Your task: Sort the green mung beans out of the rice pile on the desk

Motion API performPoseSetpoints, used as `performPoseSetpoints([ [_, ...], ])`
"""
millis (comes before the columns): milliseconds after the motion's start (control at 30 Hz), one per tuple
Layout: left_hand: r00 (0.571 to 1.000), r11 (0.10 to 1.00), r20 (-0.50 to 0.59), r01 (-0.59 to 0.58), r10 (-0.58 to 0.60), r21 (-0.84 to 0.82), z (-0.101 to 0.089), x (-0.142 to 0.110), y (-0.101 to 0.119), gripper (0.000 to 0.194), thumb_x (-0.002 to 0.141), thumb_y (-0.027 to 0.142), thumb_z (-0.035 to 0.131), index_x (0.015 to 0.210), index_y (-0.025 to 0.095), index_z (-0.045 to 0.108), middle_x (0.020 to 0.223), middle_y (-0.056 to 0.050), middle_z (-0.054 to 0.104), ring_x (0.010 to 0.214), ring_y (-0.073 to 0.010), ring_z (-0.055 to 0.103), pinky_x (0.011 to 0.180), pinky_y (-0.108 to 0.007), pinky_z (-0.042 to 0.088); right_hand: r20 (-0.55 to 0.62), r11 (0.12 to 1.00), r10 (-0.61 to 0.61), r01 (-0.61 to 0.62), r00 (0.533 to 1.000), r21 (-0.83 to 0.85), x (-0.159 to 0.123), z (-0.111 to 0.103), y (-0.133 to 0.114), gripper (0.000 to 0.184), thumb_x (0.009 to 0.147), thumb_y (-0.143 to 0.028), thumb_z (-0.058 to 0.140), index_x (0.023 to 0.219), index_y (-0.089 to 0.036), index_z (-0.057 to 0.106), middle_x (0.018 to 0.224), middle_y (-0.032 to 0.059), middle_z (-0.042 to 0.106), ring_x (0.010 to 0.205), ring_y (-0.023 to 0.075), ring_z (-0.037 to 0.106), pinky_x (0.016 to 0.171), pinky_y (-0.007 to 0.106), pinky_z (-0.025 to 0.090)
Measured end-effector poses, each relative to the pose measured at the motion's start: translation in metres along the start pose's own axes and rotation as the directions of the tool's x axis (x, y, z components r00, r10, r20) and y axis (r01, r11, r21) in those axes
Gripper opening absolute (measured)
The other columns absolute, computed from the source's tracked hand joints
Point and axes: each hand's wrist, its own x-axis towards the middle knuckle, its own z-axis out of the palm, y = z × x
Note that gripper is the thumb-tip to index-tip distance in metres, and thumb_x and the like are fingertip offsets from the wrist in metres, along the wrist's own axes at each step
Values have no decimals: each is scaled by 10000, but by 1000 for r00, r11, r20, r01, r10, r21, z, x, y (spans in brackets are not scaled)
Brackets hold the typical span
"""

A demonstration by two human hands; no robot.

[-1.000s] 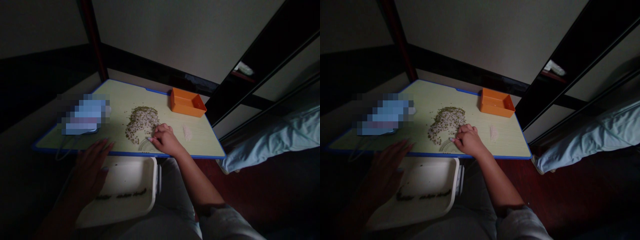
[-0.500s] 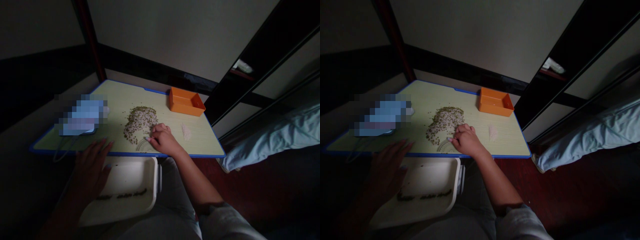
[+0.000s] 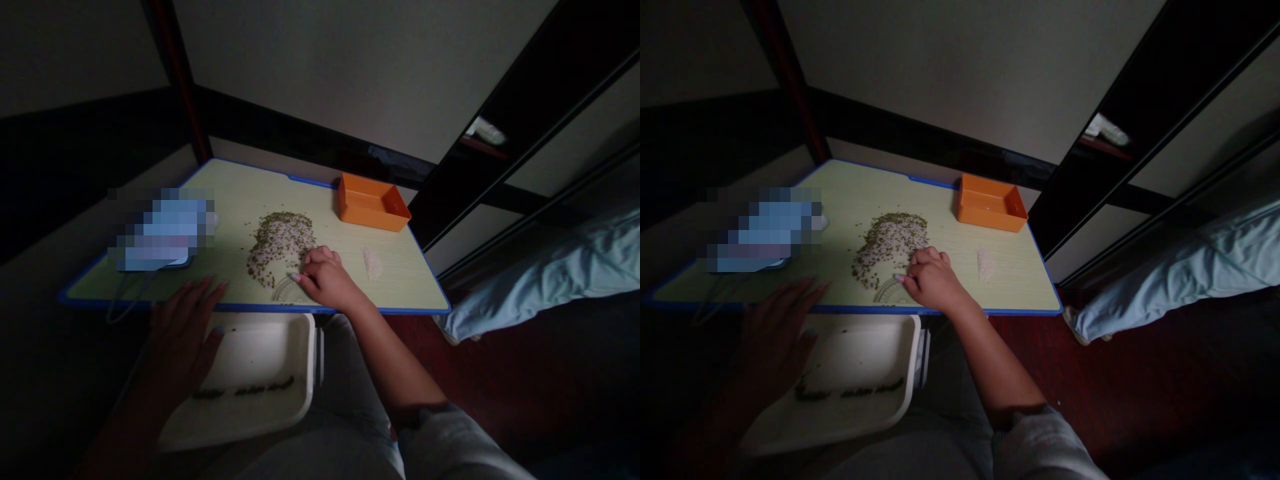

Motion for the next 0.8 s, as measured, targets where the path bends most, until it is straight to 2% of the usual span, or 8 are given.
performPoseSetpoints([
  [267,999,1000,-27,-26,26,6,4,-3,-8,598,970,392,313,1563,312,298,1621,-116,408,1519,-358,318,1231,-693,233,19,999,21,-21,1000,24,1,-2,-1,222,977,-269,641,787,-169,699,1100,98,641,1121,257,481,937,407,348],
  [800,999,999,-26,-39,40,36,2,-2,-4,599,979,369,324,1572,331,254,1612,-136,415,1501,-387,341,1187,-746,259,7,998,24,-24,1000,50,-1,0,-1,231,961,-255,651,750,-169,688,1104,95,640,1121,250,477,935,415,346],
])
